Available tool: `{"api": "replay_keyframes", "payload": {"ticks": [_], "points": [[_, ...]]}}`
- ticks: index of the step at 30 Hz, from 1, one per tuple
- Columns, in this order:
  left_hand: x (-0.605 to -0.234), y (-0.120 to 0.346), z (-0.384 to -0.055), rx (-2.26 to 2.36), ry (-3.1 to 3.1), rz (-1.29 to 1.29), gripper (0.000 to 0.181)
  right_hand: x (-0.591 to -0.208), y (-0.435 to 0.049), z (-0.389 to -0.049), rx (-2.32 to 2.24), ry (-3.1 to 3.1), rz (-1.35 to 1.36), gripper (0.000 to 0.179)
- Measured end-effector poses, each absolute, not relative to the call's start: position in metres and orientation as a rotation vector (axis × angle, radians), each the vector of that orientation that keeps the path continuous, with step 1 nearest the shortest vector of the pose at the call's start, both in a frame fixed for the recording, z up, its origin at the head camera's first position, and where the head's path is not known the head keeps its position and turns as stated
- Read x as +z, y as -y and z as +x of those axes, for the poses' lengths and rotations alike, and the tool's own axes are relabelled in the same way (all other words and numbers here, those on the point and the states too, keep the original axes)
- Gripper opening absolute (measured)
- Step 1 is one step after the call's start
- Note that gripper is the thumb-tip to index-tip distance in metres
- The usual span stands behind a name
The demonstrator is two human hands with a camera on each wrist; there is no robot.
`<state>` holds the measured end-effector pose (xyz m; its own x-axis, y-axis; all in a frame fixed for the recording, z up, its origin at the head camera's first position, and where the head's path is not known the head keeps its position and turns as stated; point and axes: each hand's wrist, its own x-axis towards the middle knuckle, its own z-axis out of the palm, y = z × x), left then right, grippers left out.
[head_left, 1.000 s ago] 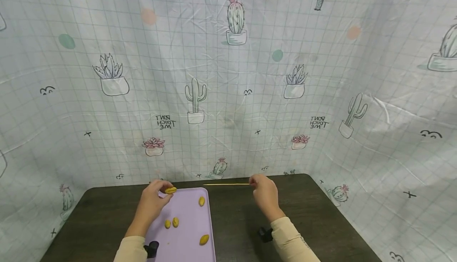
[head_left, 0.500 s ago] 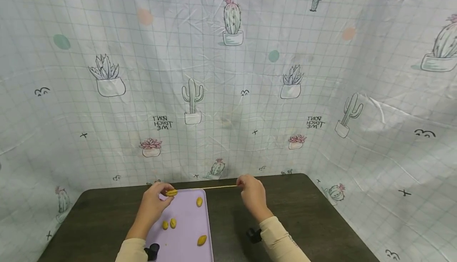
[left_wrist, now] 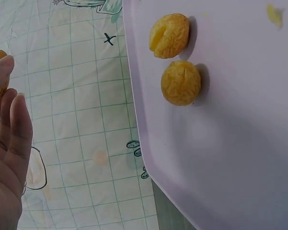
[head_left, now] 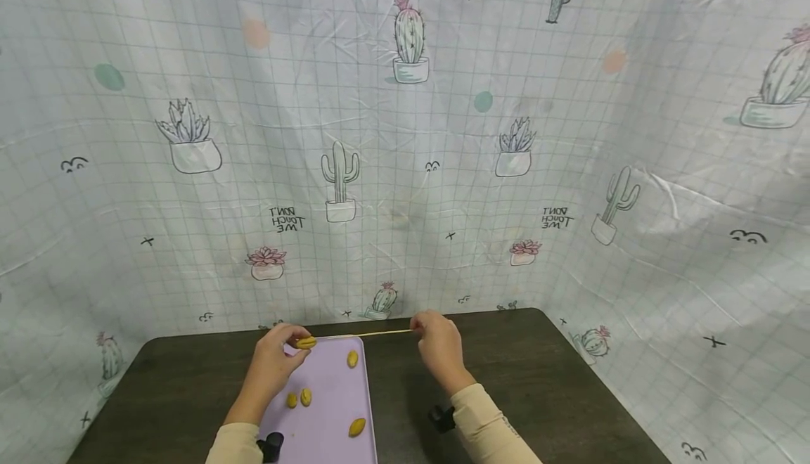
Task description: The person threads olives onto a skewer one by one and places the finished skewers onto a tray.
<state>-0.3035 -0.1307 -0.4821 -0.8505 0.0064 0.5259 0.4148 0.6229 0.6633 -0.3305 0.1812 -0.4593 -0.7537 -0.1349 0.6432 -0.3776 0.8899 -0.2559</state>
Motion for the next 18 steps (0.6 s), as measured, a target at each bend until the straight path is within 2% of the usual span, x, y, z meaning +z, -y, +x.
{"api": "replay_keyframes", "payload": {"ticks": [18], "points": [[-0.4841, 0.1220, -0.3065, -1.135, 2.382, -0.388, 0.029, -0.4611, -0.1757, -0.3278, 0.443, 2.421, 0.387, 0.033]]}}
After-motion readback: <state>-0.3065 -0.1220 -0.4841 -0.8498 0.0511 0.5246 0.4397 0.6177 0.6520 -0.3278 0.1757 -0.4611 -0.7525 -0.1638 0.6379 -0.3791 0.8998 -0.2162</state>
